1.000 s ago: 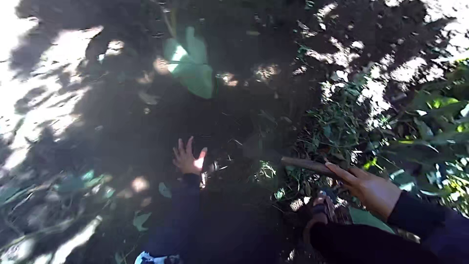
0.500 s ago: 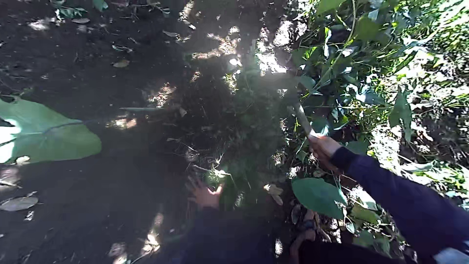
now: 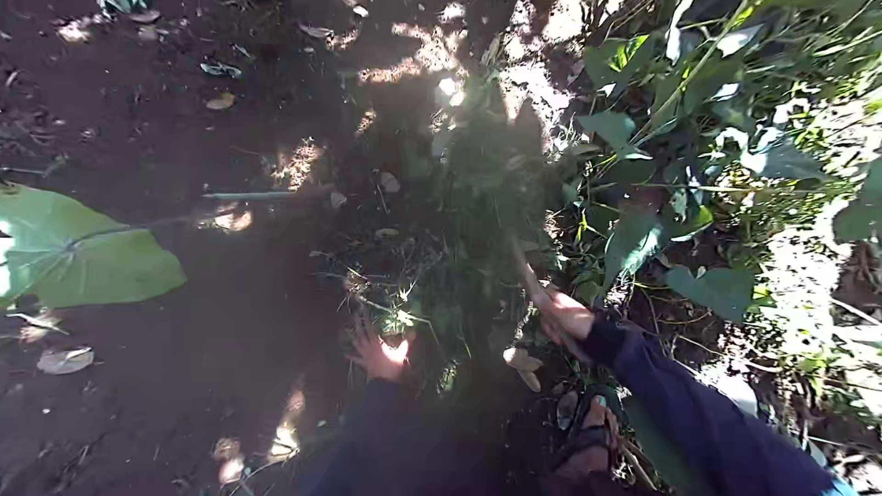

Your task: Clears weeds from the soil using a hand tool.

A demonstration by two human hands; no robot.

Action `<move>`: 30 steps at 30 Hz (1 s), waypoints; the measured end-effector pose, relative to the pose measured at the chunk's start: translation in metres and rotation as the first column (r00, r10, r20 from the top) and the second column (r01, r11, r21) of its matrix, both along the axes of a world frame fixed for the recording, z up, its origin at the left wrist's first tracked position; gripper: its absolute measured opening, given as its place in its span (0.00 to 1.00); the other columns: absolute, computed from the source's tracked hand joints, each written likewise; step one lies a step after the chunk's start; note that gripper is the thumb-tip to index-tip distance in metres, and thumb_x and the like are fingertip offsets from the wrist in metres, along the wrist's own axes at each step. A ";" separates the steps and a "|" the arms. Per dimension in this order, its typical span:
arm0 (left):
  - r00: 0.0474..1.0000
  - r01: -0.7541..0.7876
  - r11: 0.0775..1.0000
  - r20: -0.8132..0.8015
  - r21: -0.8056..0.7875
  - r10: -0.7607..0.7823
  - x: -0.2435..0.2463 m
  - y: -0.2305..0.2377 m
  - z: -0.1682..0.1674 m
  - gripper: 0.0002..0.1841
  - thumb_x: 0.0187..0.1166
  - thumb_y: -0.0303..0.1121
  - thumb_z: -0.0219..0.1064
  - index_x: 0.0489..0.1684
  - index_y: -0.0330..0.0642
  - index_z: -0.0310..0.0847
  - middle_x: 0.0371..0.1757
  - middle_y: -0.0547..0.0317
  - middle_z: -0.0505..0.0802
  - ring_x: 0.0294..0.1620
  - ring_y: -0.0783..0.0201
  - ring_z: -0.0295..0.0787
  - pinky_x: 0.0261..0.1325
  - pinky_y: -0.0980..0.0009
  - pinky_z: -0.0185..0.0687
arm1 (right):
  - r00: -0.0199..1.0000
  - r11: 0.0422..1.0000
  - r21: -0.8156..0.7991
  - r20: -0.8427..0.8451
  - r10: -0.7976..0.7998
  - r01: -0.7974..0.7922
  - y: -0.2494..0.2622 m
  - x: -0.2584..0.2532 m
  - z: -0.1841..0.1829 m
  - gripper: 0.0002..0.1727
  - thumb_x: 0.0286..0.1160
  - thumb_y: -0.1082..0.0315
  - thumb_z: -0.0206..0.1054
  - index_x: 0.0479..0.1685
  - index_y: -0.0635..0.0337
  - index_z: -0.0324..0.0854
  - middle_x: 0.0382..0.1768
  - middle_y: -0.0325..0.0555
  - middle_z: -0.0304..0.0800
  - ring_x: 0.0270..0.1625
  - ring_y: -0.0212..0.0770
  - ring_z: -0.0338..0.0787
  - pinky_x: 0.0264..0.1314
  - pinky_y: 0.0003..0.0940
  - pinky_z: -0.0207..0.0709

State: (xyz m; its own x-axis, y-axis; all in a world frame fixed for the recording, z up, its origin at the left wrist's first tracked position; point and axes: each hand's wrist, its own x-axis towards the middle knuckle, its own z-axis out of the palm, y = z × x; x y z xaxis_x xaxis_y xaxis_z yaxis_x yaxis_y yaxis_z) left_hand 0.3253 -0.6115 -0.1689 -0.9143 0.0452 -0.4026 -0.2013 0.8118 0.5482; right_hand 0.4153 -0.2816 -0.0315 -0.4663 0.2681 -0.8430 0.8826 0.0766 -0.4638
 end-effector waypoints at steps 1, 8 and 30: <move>1.000 -0.004 1.000 -0.002 0.008 0.004 0.000 0.000 0.001 0.63 0.60 0.50 0.84 0.95 0.33 0.45 0.95 0.30 0.49 0.95 0.26 0.34 0.83 0.16 0.23 | 0.999 0.997 0.068 0.035 0.038 -0.040 -0.002 0.022 0.016 0.24 0.95 0.54 0.49 0.76 0.62 0.65 0.29 0.47 0.78 0.23 0.40 0.79 0.31 0.38 0.79; 1.000 0.002 0.998 0.018 0.056 -0.003 -0.002 -0.006 0.005 0.63 0.61 0.48 0.84 0.96 0.32 0.41 0.95 0.28 0.47 0.95 0.25 0.33 0.83 0.16 0.23 | 0.993 0.893 0.449 -0.110 0.043 0.011 0.078 -0.041 0.015 0.28 0.93 0.54 0.53 0.78 0.70 0.67 0.47 0.70 0.86 0.42 0.61 0.89 0.52 0.59 0.82; 0.985 -0.161 0.865 0.139 0.475 0.106 -0.011 -0.021 0.031 0.56 0.75 0.53 0.66 0.95 0.31 0.31 0.95 0.28 0.46 0.97 0.42 0.41 0.95 0.50 0.41 | 0.988 0.935 0.326 -0.102 -0.114 0.142 -0.003 -0.003 -0.024 0.29 0.94 0.55 0.50 0.80 0.72 0.66 0.55 0.68 0.86 0.52 0.56 0.90 0.60 0.52 0.82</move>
State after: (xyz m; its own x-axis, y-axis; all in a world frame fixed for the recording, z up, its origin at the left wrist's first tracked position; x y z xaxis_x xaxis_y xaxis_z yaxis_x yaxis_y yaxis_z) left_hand 0.3146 -0.6326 -0.1382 -0.8792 0.1394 -0.4556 -0.3669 0.4119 0.8341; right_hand 0.4121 -0.2848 -0.0553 -0.4720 0.5875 -0.6573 0.8559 0.1266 -0.5014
